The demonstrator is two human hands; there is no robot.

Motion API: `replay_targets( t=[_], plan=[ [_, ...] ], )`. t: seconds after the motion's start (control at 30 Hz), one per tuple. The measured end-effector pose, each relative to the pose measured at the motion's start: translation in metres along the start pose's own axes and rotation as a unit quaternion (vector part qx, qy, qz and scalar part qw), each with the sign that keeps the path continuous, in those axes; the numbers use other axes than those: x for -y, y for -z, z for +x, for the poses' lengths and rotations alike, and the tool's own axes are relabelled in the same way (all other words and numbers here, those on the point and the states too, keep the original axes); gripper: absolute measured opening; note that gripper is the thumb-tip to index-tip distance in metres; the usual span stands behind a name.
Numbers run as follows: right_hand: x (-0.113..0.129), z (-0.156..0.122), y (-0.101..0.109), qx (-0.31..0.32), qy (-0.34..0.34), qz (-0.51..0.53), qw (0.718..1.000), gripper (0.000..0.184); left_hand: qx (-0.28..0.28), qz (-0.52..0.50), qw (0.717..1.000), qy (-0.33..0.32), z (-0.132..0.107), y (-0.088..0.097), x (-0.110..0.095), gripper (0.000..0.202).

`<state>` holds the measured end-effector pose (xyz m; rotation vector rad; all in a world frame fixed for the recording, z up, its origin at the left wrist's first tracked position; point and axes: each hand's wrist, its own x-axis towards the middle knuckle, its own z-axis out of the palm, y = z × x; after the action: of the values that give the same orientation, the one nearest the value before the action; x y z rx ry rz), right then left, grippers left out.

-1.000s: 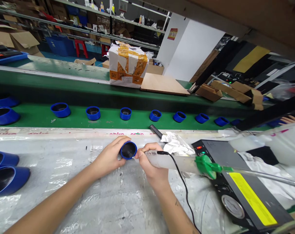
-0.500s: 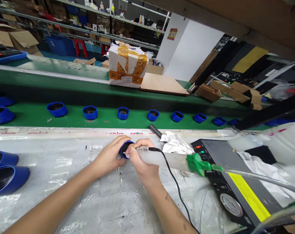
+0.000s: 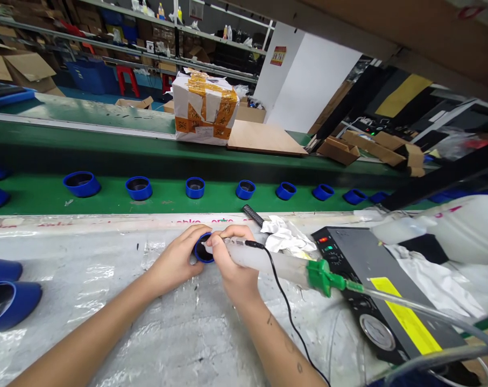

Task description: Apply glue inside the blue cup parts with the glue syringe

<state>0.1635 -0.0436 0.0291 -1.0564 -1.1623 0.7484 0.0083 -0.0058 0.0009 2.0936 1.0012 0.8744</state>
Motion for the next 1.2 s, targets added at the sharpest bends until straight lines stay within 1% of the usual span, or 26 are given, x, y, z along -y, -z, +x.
replay_targets(
  t=[0.2, 0.4, 0.53, 0.7, 0.93, 1.03, 1.1, 1.17, 1.2],
  plan=[
    [0.0, 0.002, 0.002, -0.026, 0.01, -0.013, 1.0, 0.012, 0.002, 0.003, 1.0, 0.002, 0.0, 0.002, -0.002, 0.067],
    [0.001, 0.008, 0.006, -0.049, 0.02, -0.024, 0.998, 0.014, 0.008, 0.011, 1.0, 0.004, 0.0, 0.002, 0.001, 0.067],
    [0.0, 0.007, 0.005, -0.048, 0.023, -0.022, 0.998, 0.013, 0.007, 0.012, 1.0, 0.005, 0.0, 0.001, 0.002, 0.068],
    [-0.001, 0.002, 0.002, -0.026, 0.021, -0.024, 0.999, 0.013, 0.003, 0.007, 1.0, 0.009, -0.001, 0.0, 0.002, 0.068],
    [0.006, 0.009, 0.006, -0.058, 0.049, -0.05, 0.996, 0.011, -0.003, -0.007, 1.0, 0.014, -0.001, 0.002, 0.005, 0.071],
    [0.008, 0.01, 0.007, -0.063, 0.064, -0.068, 0.994, 0.011, -0.021, -0.011, 0.999, 0.021, -0.001, -0.001, 0.003, 0.071],
    [0.009, 0.01, 0.01, -0.06, 0.079, -0.075, 0.992, 0.01, -0.045, -0.005, 0.998, 0.031, 0.0, -0.004, 0.001, 0.068],
    [0.011, 0.009, 0.015, -0.053, 0.096, -0.078, 0.991, 0.012, -0.094, 0.014, 0.994, 0.057, 0.003, -0.003, 0.004, 0.062],
    [0.011, 0.009, 0.019, -0.058, 0.108, -0.08, 0.989, 0.015, -0.132, 0.031, 0.988, 0.079, 0.005, 0.0, 0.008, 0.059]
  ],
)
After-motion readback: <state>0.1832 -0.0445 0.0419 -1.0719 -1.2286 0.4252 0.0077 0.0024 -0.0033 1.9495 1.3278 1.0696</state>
